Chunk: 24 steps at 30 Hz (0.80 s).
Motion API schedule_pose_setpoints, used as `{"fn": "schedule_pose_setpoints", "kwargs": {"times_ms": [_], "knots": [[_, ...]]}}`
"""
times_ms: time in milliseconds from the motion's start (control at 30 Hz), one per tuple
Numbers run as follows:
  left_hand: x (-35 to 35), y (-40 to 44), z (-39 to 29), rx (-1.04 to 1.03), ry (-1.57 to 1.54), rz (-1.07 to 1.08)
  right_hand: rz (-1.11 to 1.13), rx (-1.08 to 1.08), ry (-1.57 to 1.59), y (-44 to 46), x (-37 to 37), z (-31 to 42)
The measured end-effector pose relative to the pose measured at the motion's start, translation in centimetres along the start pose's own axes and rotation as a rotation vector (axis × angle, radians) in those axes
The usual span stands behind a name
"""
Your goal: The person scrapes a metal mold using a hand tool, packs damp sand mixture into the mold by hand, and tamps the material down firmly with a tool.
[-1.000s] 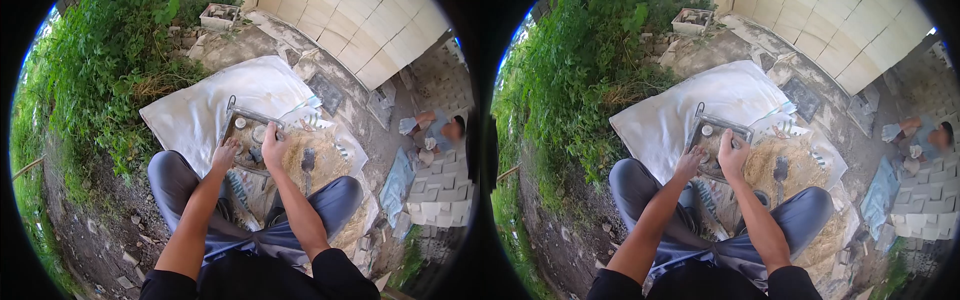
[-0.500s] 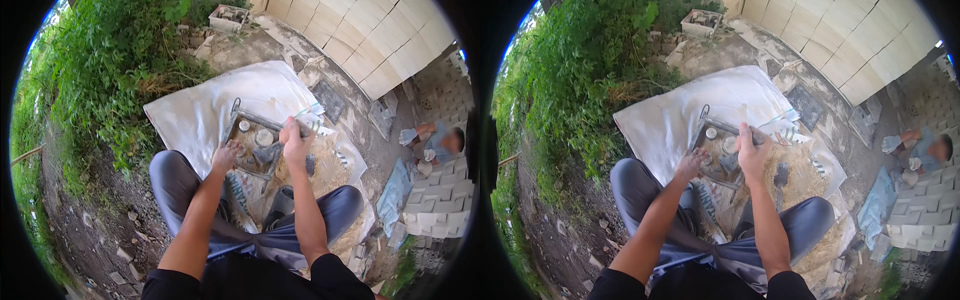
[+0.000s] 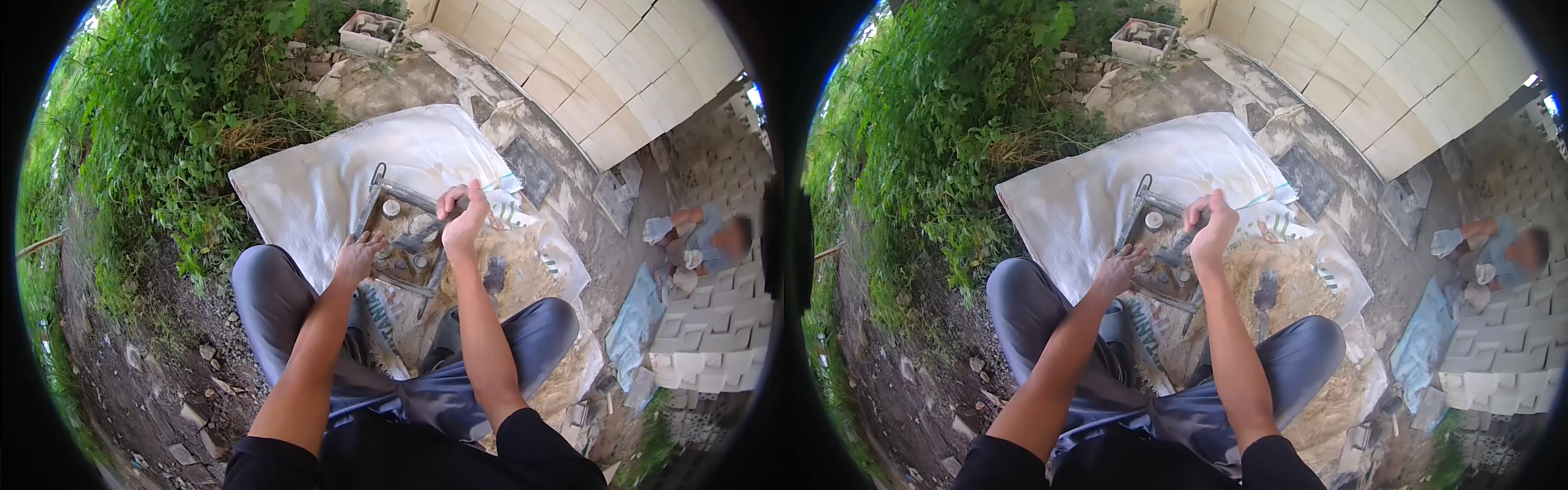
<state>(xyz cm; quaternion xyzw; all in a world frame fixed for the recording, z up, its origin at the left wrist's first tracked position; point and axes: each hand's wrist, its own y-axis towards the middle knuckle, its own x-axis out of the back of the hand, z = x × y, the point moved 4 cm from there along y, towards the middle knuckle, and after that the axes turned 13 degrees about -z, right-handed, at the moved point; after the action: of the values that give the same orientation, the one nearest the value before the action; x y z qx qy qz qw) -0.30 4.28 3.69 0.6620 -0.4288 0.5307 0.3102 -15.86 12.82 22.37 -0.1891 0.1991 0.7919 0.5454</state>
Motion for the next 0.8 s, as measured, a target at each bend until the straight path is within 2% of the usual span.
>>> {"fn": "schedule_pose_setpoints", "kwargs": {"times_ms": [33, 67, 133, 167, 233, 267, 367, 500, 633, 800], "knots": [[0.1, 0.0, 0.0, 0.000, 0.000, 0.002, -0.230, 0.002, -0.009, 0.4, 1.0, -0.3], [0.1, 0.1, 0.2, 0.001, 0.002, -0.007, -0.224, 0.007, -0.004, 0.7, 1.8, -0.3], [-0.7, 0.3, 0.6, -0.004, -0.027, 0.006, -0.367, -0.188, 0.251, 1.2, 4.5, -0.5], [-0.8, 0.3, 0.5, 0.004, -0.027, -0.002, -0.355, -0.190, 0.252, 1.0, 4.8, -0.3], [-1.1, 0.4, 0.7, -0.020, -0.021, -0.004, 0.102, -0.147, 0.303, 0.7, 3.2, -0.2], [-1.2, 0.2, 0.8, -0.027, -0.017, 0.003, 0.099, -0.156, 0.308, 0.1, 2.8, -0.1], [-0.8, 0.3, 0.7, -0.037, -0.026, -0.045, 0.284, -0.049, 0.165, -2.0, 0.1, 1.6], [-0.5, 0.3, 0.6, -0.030, -0.025, -0.008, 0.405, -0.067, 0.090, -3.1, -1.6, 2.2], [-0.8, 0.0, 0.8, -0.024, -0.055, -0.015, 0.334, -0.142, -0.084, -2.8, 0.7, -4.8], [0.6, 0.5, 0.5, -0.022, -0.080, -0.033, 0.251, -0.080, -0.041, -2.4, -0.2, -2.5]]}}
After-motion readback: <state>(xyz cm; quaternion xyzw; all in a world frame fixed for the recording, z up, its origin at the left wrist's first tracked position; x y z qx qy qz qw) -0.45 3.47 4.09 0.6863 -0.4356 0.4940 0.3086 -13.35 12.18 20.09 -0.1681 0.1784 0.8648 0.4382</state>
